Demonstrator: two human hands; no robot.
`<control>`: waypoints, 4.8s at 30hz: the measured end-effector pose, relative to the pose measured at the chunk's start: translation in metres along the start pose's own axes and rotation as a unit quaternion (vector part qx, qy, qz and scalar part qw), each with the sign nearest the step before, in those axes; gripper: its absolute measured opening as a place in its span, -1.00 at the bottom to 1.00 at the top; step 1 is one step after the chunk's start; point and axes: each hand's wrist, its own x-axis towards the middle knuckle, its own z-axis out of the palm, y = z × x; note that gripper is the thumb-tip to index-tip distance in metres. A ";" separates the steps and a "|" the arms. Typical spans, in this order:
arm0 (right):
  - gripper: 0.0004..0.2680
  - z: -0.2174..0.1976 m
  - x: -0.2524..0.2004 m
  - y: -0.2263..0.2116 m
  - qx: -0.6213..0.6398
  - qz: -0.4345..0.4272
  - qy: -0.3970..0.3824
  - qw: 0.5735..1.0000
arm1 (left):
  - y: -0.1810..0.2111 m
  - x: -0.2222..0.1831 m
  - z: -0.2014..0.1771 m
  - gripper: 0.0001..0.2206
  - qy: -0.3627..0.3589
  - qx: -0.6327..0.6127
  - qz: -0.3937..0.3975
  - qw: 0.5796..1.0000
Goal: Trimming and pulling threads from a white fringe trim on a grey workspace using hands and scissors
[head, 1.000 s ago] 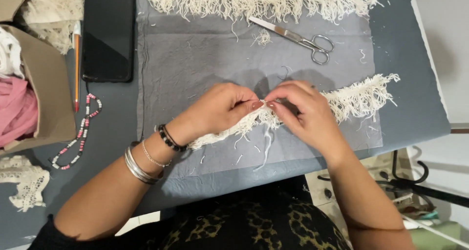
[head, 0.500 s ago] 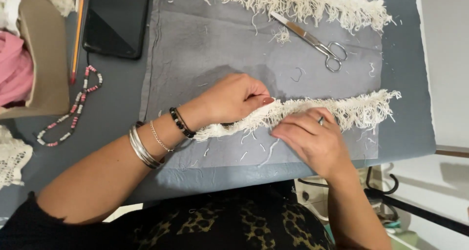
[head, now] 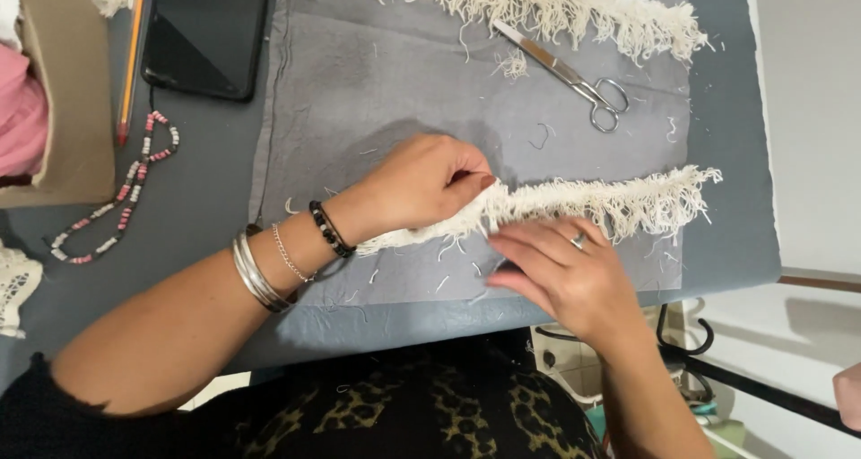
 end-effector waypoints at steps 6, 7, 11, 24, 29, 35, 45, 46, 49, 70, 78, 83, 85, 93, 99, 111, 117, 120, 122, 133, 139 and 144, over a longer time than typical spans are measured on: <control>-0.71 0.002 -0.006 -0.001 0.005 0.018 0.024 1.000 | 0.007 -0.002 -0.004 -0.80 -0.022 0.021 0.015 0.999; -0.63 0.007 -0.005 -0.002 0.006 0.010 -0.002 1.000 | 0.008 -0.003 -0.004 -0.80 -0.017 0.030 0.015 0.999; -0.69 -0.006 -0.012 -0.007 0.013 -0.025 -0.008 1.000 | 0.009 -0.007 -0.001 -0.82 0.000 0.045 0.006 0.999; -0.56 -0.014 -0.019 -0.002 0.080 -0.037 -0.064 0.994 | 0.006 -0.008 0.000 -0.84 0.010 0.063 0.030 0.997; -0.79 -0.018 0.016 0.037 0.113 0.046 -0.011 0.993 | 0.024 -0.017 -0.006 -0.84 -0.010 0.051 0.067 0.996; -0.89 0.007 0.029 0.058 0.258 0.052 -0.074 0.962 | 0.031 -0.022 -0.003 -0.85 -0.009 0.035 0.102 0.994; -0.94 0.010 0.022 0.060 0.342 0.137 -0.006 0.930 | 0.056 -0.070 -0.025 -0.86 -0.005 0.037 0.038 0.999; -0.94 0.009 0.022 0.061 0.355 0.128 -0.021 0.926 | 0.055 -0.073 -0.024 -0.87 -0.008 -0.011 -0.011 1.000; -0.93 0.004 0.018 0.065 0.386 0.104 -0.059 0.915 | 0.061 -0.089 -0.009 -0.84 -0.034 -0.195 -0.097 0.976; -0.82 0.006 -0.001 0.020 0.099 0.098 0.009 0.990 | 0.036 -0.005 -0.002 -0.86 0.000 0.235 0.184 0.955; -0.86 -0.021 -0.023 -0.004 0.104 0.049 -0.119 0.986 | 0.012 0.002 -0.009 -0.87 -0.013 0.183 0.224 0.957; -0.72 -0.010 0.005 -0.002 0.032 0.069 -0.109 0.991 | 0.003 0.007 -0.006 -0.87 -0.023 0.252 0.227 0.940; -0.76 -0.011 -0.012 -0.005 0.048 0.031 -0.111 0.992 | 0.045 0.004 -0.020 -0.80 -0.088 0.160 0.043 0.982; -0.82 -0.031 -0.002 0.008 0.105 0.046 -0.060 0.992 | 0.020 0.010 -0.011 -0.71 -0.085 0.206 0.136 0.965; -0.89 -0.031 0.004 0.072 0.106 0.051 0.037 0.992 | 0.066 -0.022 -0.012 -0.77 -0.041 0.268 0.101 0.957; -0.75 -0.030 0.019 0.173 0.080 0.153 -0.131 0.976 | 0.062 -0.083 0.069 -0.93 0.132 0.458 0.092 0.874; -0.62 -0.018 0.031 0.183 -0.059 0.187 -0.197 0.961 | 0.095 -0.093 0.049 -0.90 0.210 0.399 0.105 0.886; -0.66 -0.014 0.039 0.182 -0.221 0.127 -0.175 0.951 | 0.101 -0.097 0.044 -0.91 0.263 0.346 0.123 0.892; -0.76 -0.026 0.052 0.164 -0.314 0.120 -0.257 0.906 | 0.096 -0.101 0.047 -0.92 0.284 0.289 0.111 0.908; -0.84 -0.094 -0.017 0.129 0.268 0.262 -0.194 0.907 | 0.064 -0.116 0.061 -0.89 0.266 0.408 0.186 0.853; -0.70 -0.087 -0.038 0.107 0.413 0.081 -0.483 0.768 | 0.059 -0.120 0.063 -0.91 0.279 0.398 0.206 0.850; -0.53 -0.071 -0.045 0.115 0.412 0.046 -0.530 0.739 | 0.055 -0.118 0.063 -0.95 0.313 0.385 0.232 0.837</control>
